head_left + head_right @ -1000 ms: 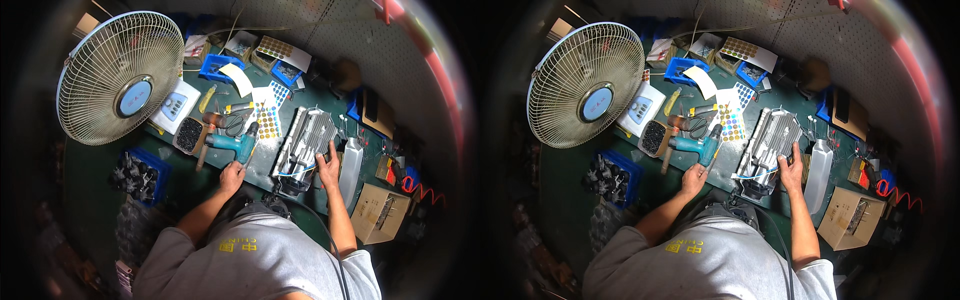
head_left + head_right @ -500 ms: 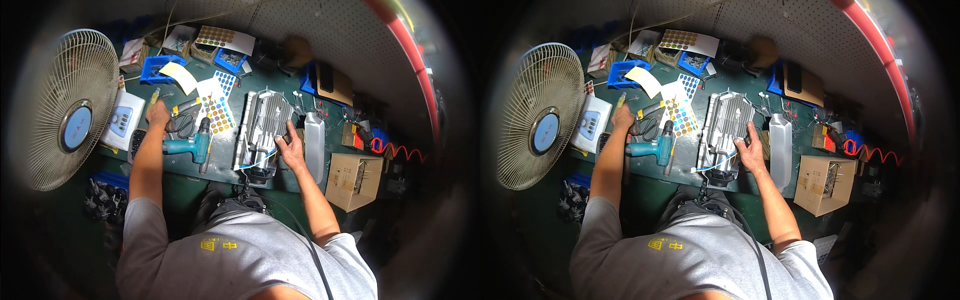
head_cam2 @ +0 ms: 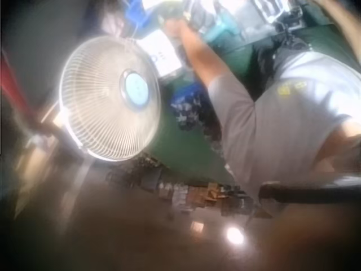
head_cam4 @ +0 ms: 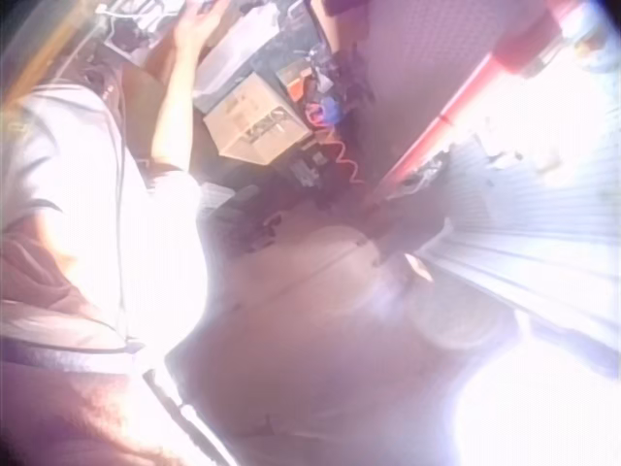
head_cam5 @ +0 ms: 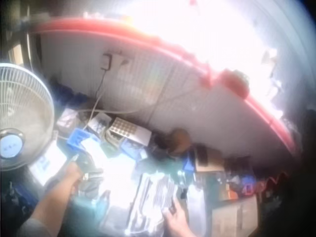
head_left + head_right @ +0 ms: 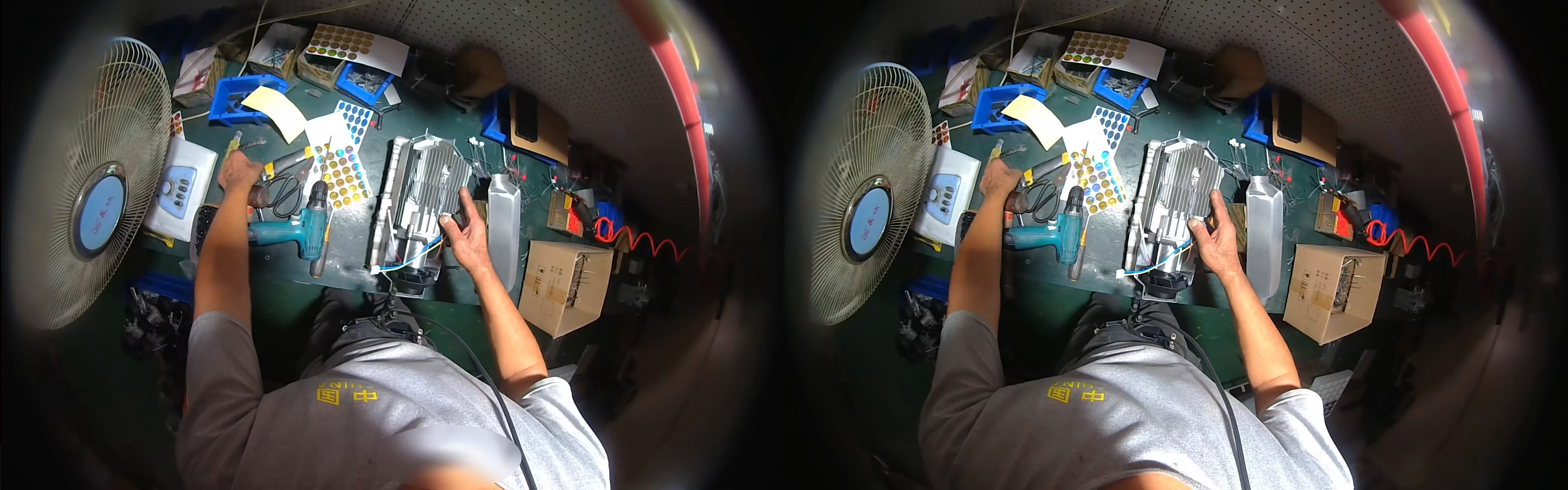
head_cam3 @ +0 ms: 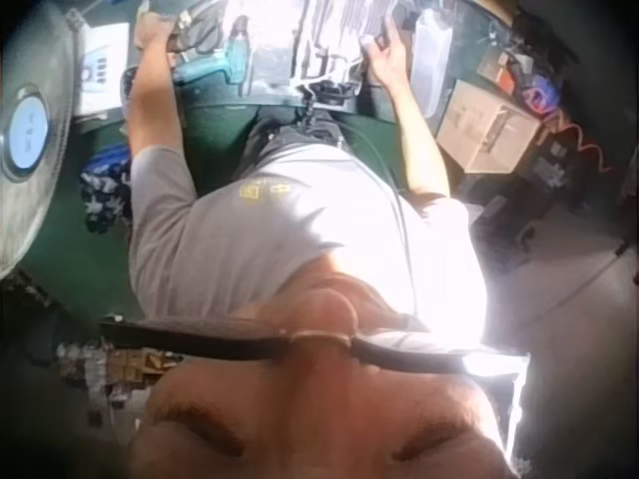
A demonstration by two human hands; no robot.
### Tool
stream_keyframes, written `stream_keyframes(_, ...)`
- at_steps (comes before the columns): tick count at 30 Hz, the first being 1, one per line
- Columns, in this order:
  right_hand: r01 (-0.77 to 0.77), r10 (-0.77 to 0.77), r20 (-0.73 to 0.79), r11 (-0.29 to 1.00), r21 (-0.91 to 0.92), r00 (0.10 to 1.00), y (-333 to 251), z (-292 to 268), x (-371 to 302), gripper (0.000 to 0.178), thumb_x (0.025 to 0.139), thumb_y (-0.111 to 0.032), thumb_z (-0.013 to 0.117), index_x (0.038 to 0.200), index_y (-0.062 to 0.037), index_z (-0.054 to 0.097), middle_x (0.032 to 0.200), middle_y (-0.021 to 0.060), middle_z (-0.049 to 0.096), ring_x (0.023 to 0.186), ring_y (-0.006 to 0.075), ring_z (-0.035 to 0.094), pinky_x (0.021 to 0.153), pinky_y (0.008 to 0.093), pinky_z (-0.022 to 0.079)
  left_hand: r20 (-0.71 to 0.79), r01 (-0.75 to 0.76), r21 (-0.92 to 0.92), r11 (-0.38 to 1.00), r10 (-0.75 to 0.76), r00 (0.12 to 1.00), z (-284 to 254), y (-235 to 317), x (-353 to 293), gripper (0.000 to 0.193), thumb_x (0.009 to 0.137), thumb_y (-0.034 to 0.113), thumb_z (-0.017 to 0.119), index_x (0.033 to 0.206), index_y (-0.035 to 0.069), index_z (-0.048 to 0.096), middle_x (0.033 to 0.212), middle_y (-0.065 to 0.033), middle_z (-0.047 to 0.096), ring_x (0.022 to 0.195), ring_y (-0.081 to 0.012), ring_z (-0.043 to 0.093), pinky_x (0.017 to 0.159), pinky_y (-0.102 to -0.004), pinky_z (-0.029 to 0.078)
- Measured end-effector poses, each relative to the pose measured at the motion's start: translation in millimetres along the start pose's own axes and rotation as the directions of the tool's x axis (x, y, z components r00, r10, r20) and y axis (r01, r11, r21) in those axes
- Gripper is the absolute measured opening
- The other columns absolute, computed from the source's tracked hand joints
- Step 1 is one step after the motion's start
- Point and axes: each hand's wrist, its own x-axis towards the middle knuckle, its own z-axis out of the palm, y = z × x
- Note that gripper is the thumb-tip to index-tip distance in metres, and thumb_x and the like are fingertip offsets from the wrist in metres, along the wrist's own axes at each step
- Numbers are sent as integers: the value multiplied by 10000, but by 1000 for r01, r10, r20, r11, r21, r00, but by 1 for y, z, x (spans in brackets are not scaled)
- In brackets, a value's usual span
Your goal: The person assembles a small electronic device on a workbench. They use a power drill to fasten screws, connect wires, and attach a plastic cover to the unit.
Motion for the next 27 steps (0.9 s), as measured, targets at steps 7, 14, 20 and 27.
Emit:
stream_keyframes(7,-2,2,-5,1000,-19,1000,1,0,2,788,910,-85,694,1534,117,258,1623,262,267,1524,310,246,1242,386,201,71,-120,64,991,116,991,3,-3,17,405,803,326,754,1078,28,740,1167,-239,702,1108,-379,676,940,-459,531)
stream_keyframes(14,12,-13,-18,997,-77,1000,0,-1,1,784,902,-107,700,1530,109,283,1622,275,262,1528,321,240,1241,392,199,166,-185,64,981,173,971,3,4,11,396,816,334,798,1044,15,743,1139,-241,708,1093,-393,676,935,-467,532)
stream_keyframes(20,42,-42,2,993,-107,999,2,-1,2,798,937,-83,690,1559,90,221,1631,217,275,1475,243,324,1193,348,297,193,-234,146,961,204,960,14,7,15,434,818,340,756,1094,7,720,1161,-241,698,1106,-397,667,935,-468,530)
stream_keyframes(27,49,-51,-8,985,-164,999,2,-3,-1,799,940,-92,684,1557,99,213,1641,227,245,1488,251,300,1204,351,279,190,-296,14,955,288,939,6,9,7,397,804,290,709,1085,11,685,1105,-239,701,1075,-409,662,927,-477,513)
